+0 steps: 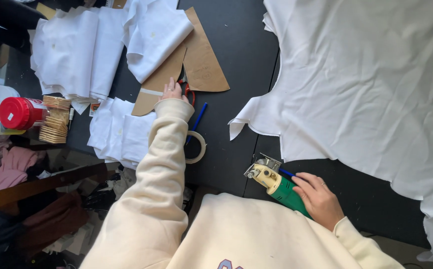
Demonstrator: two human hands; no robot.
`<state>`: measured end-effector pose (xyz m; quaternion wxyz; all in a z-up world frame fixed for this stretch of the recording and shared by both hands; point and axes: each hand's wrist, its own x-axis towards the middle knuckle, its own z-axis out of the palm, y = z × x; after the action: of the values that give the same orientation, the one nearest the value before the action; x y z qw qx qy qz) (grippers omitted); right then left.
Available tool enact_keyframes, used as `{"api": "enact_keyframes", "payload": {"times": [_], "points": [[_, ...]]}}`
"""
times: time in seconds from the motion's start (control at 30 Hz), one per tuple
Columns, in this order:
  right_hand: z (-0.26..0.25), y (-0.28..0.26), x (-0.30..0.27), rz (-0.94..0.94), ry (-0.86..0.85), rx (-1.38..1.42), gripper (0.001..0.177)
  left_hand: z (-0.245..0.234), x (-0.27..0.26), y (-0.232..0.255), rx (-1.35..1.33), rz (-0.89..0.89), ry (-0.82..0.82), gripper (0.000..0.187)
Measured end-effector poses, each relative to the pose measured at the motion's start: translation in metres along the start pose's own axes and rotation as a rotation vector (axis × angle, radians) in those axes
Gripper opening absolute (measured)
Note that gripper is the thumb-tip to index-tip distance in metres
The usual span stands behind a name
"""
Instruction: The person traces a cardboard pattern onto a white fabric using a blue pen, then uses a green electric fabric cutter to cut along the traced lines. The person repeats this process for multiple pieces of fabric, occasionally adjusting the fabric and pattern on the table.
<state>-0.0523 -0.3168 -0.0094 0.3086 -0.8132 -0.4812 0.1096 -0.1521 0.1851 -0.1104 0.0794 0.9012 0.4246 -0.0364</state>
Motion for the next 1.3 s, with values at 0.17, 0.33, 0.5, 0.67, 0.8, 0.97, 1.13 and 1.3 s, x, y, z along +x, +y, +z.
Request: {"api": "enact_keyframes", "payload": {"times": [0.17, 0.33, 0.5, 0.67, 0.8, 0.97, 1.13, 1.3], "points": [[-0.007, 0.021, 0.000, 0.233, -0.070, -0.050, 0.023, -0.035, -0.013, -0.011, -0.189, 0.000, 0.318, 0.032], [-0.011, 0.035, 0.013, 0.327, -0.240, -0.070, 0.021, -0.105, -0.020, -0.011, -0.241, -0.134, 0.422, 0.015], [-0.041, 0.036, 0.016, 0.404, -0.335, -0.103, 0.020, -0.175, -0.027, 0.009, -0.381, -0.314, 0.163, 0.026], [-0.081, 0.027, 0.012, 0.535, -0.114, 0.029, 0.016, -0.171, -0.030, -0.007, -0.597, -0.460, -0.013, 0.032], [-0.104, 0.039, -0.007, 0.610, 0.105, 0.024, 0.032, -0.139, -0.041, -0.041, -0.887, -0.384, -0.138, 0.022], [-0.121, 0.041, -0.012, 0.631, 0.222, 0.004, 0.040, -0.183, -0.066, 0.022, -0.893, -0.179, 0.230, 0.013], [-0.126, 0.056, -0.017, 0.524, 0.418, 0.226, 0.044, -0.202, -0.085, 0.150, -0.524, 0.381, 0.875, 0.009], [-0.123, 0.080, 0.001, 0.592, 0.648, 0.455, 0.032, -0.091, -0.115, 0.263, -0.506, 1.247, 0.550, 0.022]]}}
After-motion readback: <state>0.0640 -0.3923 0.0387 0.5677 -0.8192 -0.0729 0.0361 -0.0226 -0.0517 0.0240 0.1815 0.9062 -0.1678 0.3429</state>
